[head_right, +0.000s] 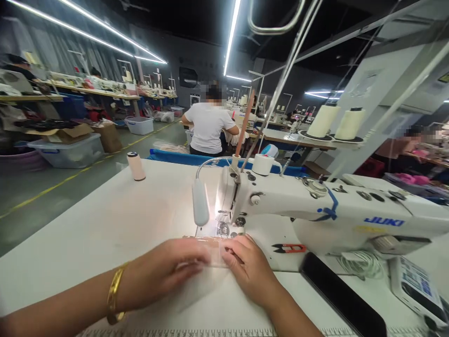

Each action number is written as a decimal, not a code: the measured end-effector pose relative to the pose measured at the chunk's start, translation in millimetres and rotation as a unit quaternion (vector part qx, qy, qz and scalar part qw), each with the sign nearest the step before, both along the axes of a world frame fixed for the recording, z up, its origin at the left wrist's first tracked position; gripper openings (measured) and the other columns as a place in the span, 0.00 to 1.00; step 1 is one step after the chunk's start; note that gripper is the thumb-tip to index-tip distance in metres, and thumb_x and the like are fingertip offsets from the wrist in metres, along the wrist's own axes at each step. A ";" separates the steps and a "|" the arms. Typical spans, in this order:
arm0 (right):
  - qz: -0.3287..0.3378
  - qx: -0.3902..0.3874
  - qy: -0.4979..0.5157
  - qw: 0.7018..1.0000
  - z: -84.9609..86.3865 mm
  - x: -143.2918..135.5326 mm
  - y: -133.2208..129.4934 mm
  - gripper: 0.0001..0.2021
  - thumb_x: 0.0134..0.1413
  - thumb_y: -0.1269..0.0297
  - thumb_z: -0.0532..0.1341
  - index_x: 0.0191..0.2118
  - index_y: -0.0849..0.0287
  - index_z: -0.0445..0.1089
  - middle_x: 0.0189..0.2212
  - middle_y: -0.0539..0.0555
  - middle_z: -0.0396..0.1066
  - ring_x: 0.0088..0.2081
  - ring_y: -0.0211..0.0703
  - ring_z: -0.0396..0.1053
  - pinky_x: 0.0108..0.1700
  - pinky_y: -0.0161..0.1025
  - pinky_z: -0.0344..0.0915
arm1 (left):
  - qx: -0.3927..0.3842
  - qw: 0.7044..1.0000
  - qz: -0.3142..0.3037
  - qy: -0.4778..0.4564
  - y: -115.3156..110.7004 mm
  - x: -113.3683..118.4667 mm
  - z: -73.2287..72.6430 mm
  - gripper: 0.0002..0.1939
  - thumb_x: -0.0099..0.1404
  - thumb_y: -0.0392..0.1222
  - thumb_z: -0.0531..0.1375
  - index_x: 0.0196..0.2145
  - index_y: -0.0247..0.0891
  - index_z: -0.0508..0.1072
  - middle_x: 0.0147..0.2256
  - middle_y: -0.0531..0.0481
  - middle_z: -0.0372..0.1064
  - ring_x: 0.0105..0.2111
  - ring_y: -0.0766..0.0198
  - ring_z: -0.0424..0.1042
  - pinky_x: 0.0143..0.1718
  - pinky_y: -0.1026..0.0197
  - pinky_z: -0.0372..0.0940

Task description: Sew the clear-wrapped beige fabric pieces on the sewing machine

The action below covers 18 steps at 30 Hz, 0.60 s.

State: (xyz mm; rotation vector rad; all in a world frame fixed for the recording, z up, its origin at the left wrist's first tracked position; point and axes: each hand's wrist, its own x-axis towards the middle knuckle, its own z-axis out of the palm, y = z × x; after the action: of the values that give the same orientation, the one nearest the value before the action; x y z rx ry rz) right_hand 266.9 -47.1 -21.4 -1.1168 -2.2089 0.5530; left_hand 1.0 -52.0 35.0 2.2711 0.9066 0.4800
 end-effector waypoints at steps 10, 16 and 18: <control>0.027 -0.125 0.092 0.988 15.2 -2.6 -0.7 0.12 0.68 0.56 0.61 0.33 0.55 0.69 0.36 0.53 0.70 0.39 0.47 0.66 0.42 0.41 0.64 | -0.025 0.988 0.052 0.141 48.8 10.2 -9.2 0.08 0.64 0.46 0.59 0.30 0.41 0.68 0.32 0.50 0.69 0.35 0.56 0.67 0.39 0.56 0.60; 0.121 -0.382 0.263 0.878 34.6 26.6 1.6 0.17 0.63 0.46 0.64 0.33 0.53 0.63 0.24 0.50 0.75 0.24 0.39 0.56 0.31 0.36 0.55 | -0.294 0.955 -0.025 -0.026 32.6 7.2 6.5 0.14 0.65 0.55 0.62 0.35 0.43 0.65 0.32 0.54 0.70 0.32 0.60 0.66 0.32 0.62 0.59; 0.098 -0.370 0.244 0.891 35.6 27.4 3.8 0.14 0.64 0.52 0.65 0.34 0.54 0.65 0.25 0.51 0.78 0.26 0.39 0.59 0.33 0.36 0.56 | -0.252 0.967 0.032 -0.003 34.6 7.5 4.3 0.13 0.63 0.53 0.62 0.37 0.43 0.67 0.30 0.55 0.69 0.31 0.60 0.66 0.32 0.61 0.59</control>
State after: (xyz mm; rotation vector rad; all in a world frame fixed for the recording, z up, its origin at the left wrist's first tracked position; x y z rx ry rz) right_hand 294.4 -43.3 14.2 -0.9397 -1.6836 1.6655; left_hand 8.5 -17.4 39.4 1.7800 0.9731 0.2457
